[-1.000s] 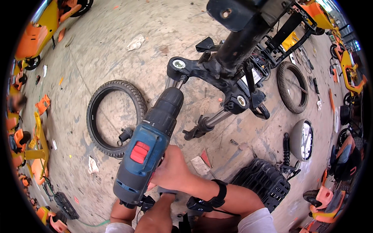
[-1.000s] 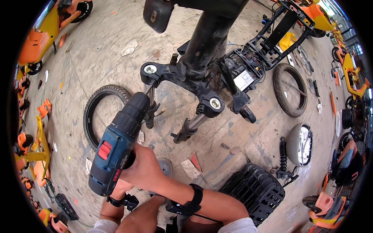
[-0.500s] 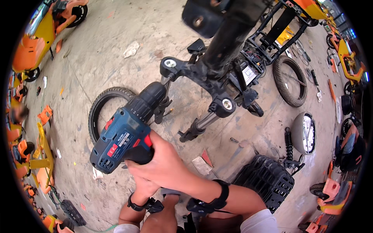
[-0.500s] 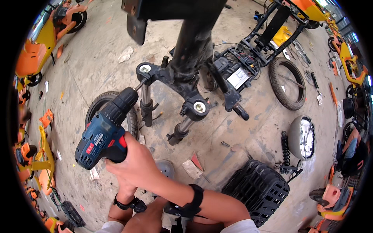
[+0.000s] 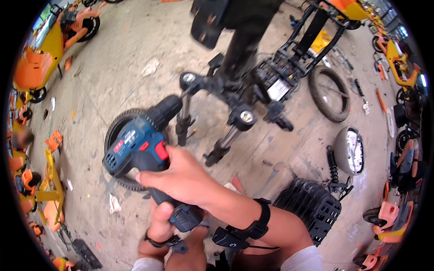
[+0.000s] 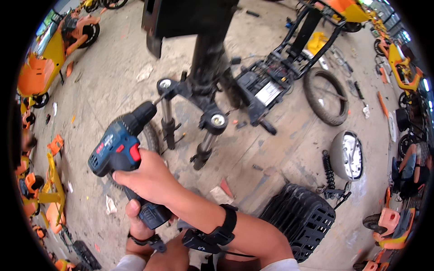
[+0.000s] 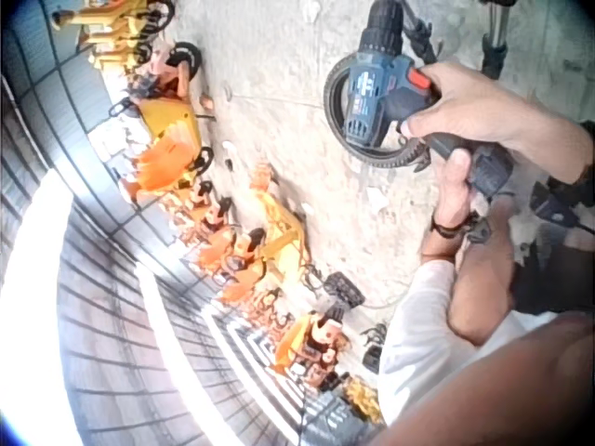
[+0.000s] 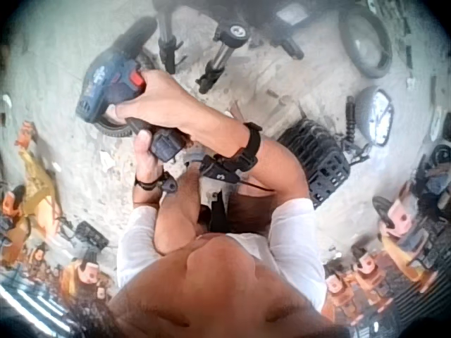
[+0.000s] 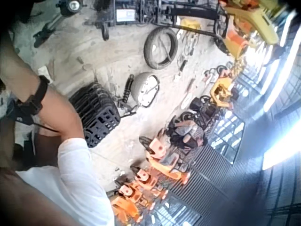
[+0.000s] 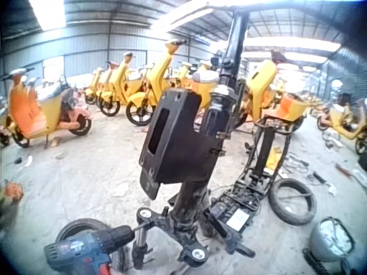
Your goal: The person attaches a front fork component to a motorcycle frame using a power drill to tighten screws, then slides a front wheel onto the fork.
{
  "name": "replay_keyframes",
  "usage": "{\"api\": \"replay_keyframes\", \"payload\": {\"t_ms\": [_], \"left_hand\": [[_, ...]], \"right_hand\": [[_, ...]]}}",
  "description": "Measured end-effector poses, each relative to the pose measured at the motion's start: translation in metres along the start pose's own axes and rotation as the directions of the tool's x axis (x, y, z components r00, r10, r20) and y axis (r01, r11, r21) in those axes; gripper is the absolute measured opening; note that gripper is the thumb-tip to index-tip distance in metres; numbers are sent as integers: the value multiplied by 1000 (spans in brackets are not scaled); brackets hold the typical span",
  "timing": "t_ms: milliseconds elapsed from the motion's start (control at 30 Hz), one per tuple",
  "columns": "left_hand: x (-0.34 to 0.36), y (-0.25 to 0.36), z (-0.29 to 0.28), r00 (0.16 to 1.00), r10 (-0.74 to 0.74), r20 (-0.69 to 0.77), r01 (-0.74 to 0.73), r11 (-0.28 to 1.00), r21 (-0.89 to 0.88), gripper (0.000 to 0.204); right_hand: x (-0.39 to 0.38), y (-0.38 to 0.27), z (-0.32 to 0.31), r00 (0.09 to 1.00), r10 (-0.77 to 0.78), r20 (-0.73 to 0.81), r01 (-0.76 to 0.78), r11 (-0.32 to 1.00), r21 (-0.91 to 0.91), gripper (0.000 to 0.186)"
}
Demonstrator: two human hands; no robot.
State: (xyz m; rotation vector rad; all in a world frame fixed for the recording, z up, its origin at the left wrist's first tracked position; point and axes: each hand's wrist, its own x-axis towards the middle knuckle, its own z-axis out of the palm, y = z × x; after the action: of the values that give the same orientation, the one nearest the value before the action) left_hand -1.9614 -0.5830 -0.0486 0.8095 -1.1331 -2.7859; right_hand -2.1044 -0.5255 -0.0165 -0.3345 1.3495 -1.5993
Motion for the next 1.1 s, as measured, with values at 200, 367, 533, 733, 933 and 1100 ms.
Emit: {"api": "replay_keyframes", "payload": {"t_ms": [200,367,533,733,933,1100], "left_hand": [[8,8,-50,968,83,238,-167,919,357,99],[5,1,-87,992,87,94,-126,785,607,35],[18,-50,-156,948,277,-155,-35,577,816,29],[1,-131,-263,848,434,-304,147,359,922,24],[-27,-141,-268,885,311,-347,268,270,925,31],[-49,-153,-291,953,-37,-301,303,52,952,39]], "right_hand": [[-9,1,1,996,-32,-81,8,960,-280,58],[-27,-6,21,996,8,-92,-31,969,-244,62],[-29,19,30,971,-45,234,118,945,-305,79],[-51,62,-28,976,-3,219,28,994,-110,71],[-93,72,-52,872,132,471,-351,839,416,76],[-113,75,-48,911,49,410,-248,859,448,74]]}}
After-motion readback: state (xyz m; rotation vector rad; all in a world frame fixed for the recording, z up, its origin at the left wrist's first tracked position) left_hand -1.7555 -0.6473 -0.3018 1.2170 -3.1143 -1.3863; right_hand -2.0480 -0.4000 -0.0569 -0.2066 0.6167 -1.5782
